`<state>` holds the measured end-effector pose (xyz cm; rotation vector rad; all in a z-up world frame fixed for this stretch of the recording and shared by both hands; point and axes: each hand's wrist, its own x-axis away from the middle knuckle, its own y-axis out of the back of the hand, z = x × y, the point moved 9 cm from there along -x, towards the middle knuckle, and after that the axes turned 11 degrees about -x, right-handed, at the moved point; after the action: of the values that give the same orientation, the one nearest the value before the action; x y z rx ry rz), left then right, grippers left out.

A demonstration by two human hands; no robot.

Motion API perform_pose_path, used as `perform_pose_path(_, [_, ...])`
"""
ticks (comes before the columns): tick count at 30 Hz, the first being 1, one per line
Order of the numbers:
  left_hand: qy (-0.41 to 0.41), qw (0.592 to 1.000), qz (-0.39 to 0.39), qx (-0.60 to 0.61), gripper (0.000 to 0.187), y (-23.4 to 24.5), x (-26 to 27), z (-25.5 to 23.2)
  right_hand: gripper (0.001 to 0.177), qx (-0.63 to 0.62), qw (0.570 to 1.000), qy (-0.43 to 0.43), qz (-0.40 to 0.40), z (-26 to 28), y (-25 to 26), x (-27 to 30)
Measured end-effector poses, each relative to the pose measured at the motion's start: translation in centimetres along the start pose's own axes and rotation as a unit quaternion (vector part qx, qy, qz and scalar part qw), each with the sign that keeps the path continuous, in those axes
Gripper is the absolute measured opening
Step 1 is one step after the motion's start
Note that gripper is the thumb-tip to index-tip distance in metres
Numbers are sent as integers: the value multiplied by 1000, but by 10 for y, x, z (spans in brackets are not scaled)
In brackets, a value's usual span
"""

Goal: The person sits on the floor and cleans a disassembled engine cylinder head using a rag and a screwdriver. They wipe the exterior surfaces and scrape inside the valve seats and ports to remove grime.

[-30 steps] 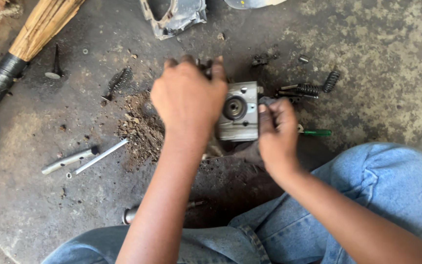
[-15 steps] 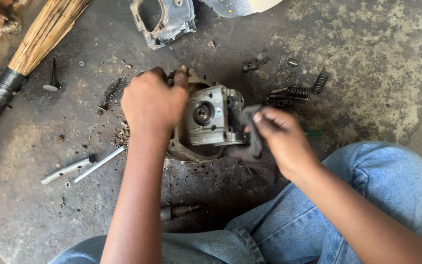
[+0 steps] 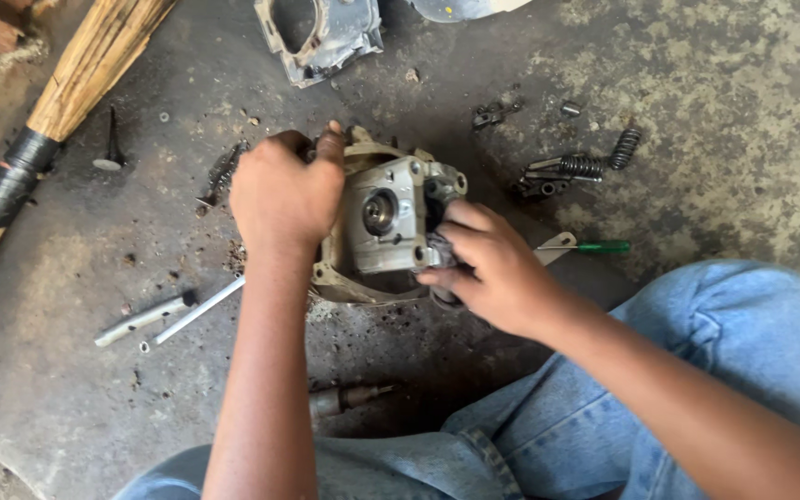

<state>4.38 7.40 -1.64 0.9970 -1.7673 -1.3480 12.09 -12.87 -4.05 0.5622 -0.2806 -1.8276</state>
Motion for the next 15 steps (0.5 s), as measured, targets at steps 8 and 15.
perform_pose_path(8, [-21,1000,-15,11,50,2,-3,-3,18,-107,988,-87,65,-43,5,9])
perform_pose_path(15, [9,1000,12,27,47,-2,-3,0,25,-12,996,-24,-85,-50,1,21])
